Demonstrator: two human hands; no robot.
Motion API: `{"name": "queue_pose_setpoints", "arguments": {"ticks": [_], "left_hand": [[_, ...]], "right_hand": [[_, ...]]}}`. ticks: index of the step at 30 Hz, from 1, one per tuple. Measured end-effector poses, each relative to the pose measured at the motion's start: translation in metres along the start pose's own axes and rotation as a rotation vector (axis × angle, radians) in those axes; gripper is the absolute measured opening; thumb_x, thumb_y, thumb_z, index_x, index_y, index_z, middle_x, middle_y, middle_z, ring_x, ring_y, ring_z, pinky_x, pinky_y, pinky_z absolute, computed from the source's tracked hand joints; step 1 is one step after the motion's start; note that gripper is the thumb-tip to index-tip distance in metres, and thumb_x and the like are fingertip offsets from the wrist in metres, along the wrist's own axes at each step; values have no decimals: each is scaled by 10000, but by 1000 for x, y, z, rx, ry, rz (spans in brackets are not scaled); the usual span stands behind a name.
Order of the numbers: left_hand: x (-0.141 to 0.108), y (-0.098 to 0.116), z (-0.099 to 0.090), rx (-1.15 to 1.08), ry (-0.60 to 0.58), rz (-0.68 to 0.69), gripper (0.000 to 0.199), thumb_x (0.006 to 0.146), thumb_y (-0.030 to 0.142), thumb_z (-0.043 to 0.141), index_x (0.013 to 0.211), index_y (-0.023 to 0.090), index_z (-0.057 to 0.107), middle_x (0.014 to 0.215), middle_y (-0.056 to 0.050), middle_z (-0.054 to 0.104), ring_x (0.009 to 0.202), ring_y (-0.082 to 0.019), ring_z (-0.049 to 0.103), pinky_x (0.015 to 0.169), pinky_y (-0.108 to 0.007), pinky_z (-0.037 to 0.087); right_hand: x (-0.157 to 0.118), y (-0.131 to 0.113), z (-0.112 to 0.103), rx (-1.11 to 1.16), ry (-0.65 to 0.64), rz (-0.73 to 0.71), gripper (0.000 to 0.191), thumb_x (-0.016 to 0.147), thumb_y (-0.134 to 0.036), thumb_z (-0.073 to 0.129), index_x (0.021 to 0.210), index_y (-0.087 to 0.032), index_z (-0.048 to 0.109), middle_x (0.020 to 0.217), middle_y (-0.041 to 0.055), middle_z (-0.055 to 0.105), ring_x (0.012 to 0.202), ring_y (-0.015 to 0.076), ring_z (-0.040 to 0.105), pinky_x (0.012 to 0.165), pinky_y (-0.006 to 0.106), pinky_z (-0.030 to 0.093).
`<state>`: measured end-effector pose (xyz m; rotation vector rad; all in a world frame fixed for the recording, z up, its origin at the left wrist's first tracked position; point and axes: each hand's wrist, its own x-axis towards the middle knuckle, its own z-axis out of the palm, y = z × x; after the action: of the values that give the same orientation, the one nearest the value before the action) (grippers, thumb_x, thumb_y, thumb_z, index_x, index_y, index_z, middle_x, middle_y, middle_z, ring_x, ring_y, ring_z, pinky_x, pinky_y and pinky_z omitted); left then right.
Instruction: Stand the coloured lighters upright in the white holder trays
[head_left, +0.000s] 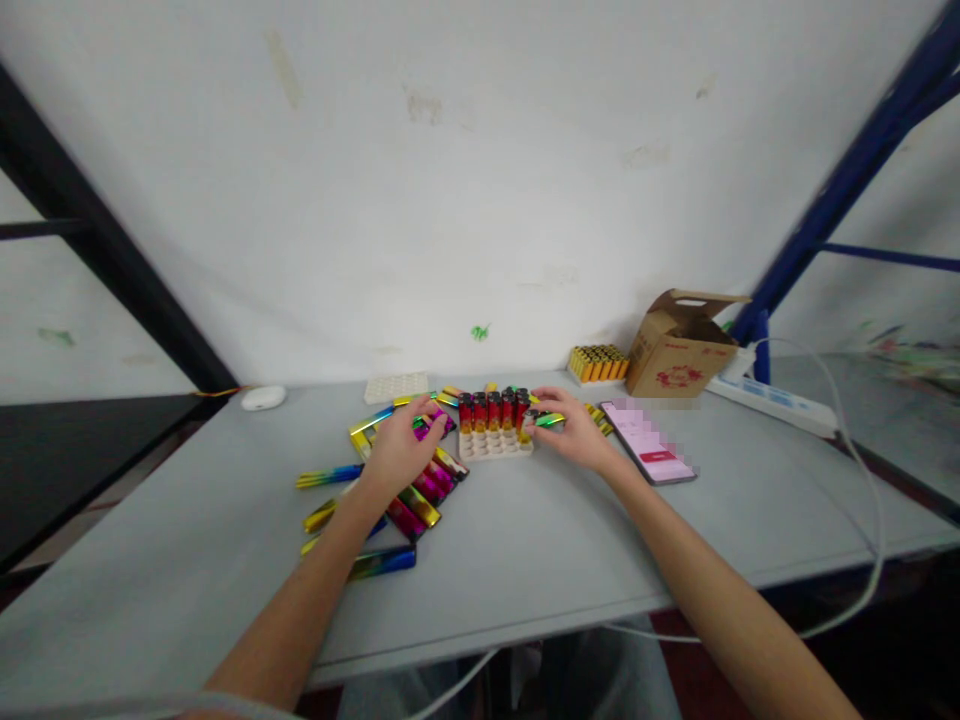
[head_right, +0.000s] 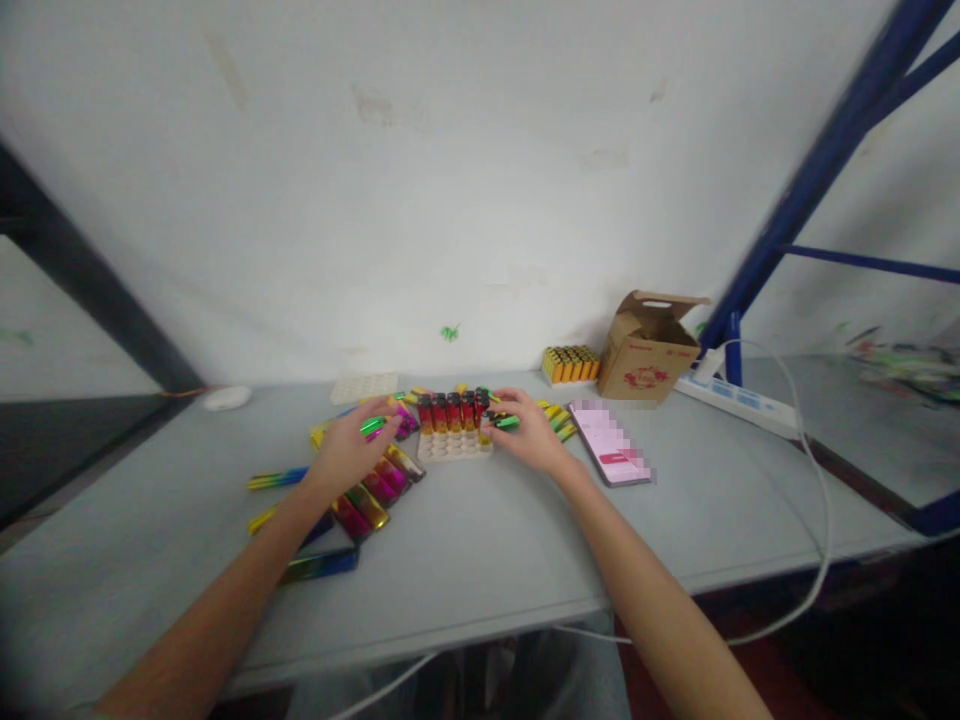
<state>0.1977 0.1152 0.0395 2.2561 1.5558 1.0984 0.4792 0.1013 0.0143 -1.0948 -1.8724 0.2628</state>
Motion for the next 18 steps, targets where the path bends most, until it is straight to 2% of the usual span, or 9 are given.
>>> {"name": "queue_pose_setpoints", "arguments": {"ticks": [4,9,18], "left_hand": [[10,-22,-17,15,11,-26,371,840,418,478,998,140,666,1041,-120,719,1004,-277,657,948,-420,487],[11,-46,-26,81,4,21,337,833,408,479,964,176,685,1037,-101,720,976,-270,656,936,-425,495],[0,-42,-19,94,-60,194,274,831,384,498,911,214,697,1004,-89,714,991,-258,635,955,-433,478]], "right_hand": [[0,-3,1,13,-7,-3,173,763,-274,702,904,-174,705,1122,120,636,1037,226,621,943,402,478],[-1,-3,3,18,-1,27,186,775,-306,693,912,-180,706,1097,106,650,993,214,637,916,388,497],[-3,0,5,86,32,54,197,748,-321,710,890,-185,717,1088,100,651,983,211,636,894,380,510]]}}
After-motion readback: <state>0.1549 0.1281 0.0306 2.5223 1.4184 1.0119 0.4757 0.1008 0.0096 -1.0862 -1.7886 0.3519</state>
